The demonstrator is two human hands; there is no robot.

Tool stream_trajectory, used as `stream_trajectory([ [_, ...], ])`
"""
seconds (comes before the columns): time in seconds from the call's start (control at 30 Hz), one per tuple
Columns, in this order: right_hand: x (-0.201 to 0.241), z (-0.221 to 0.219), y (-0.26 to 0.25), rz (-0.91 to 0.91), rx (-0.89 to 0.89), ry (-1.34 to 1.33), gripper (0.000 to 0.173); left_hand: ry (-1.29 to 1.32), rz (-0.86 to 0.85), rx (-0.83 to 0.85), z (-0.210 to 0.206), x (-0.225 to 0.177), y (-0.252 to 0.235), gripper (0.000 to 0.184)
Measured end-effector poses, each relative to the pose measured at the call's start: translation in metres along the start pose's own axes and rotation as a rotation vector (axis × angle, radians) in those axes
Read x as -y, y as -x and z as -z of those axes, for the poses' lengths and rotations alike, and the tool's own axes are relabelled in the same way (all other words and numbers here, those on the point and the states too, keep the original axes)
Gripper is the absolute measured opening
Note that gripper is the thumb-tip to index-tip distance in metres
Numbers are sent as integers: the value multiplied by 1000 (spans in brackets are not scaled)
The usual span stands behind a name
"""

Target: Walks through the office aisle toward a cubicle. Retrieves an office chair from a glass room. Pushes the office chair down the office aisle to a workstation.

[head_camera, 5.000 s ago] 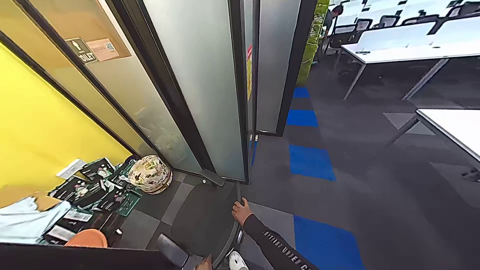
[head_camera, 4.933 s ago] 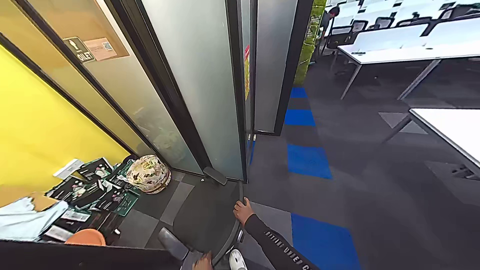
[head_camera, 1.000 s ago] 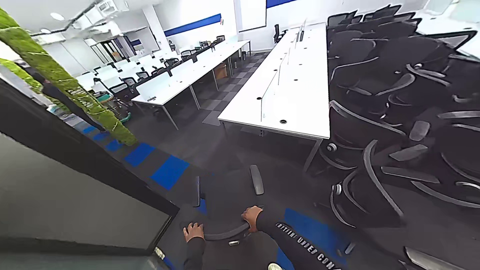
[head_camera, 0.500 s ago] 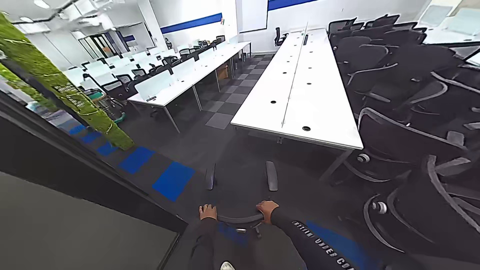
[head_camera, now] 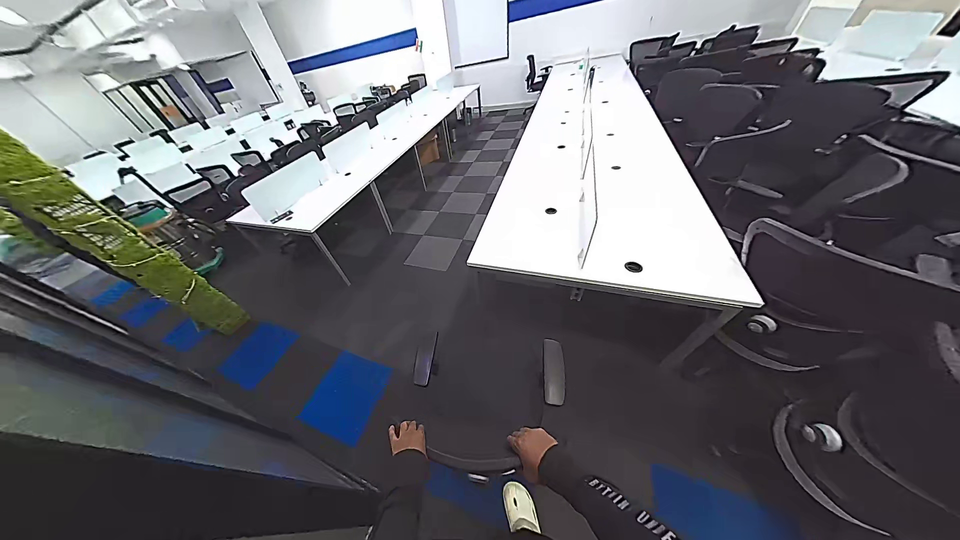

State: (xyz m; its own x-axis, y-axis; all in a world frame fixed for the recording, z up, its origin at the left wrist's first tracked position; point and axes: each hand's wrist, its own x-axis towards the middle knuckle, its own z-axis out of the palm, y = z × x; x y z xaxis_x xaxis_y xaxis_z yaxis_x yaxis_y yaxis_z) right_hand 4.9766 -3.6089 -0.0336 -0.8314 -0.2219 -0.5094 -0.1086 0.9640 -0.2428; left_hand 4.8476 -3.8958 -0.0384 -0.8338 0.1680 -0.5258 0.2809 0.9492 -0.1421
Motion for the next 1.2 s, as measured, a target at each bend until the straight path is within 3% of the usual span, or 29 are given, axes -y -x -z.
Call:
stream_trajectory([
  [0.43, -10, 98, -146, 152, -12, 52, 61, 45, 205, 3, 50, 62, -115, 48],
  [0.67, -5, 164, -249, 119, 13, 75, 63, 80, 259, -16, 93, 110, -186, 48],
  [1.2, 46, 287, -469, -62, 20, 41, 62, 101, 134, 38, 205, 248, -391, 47],
])
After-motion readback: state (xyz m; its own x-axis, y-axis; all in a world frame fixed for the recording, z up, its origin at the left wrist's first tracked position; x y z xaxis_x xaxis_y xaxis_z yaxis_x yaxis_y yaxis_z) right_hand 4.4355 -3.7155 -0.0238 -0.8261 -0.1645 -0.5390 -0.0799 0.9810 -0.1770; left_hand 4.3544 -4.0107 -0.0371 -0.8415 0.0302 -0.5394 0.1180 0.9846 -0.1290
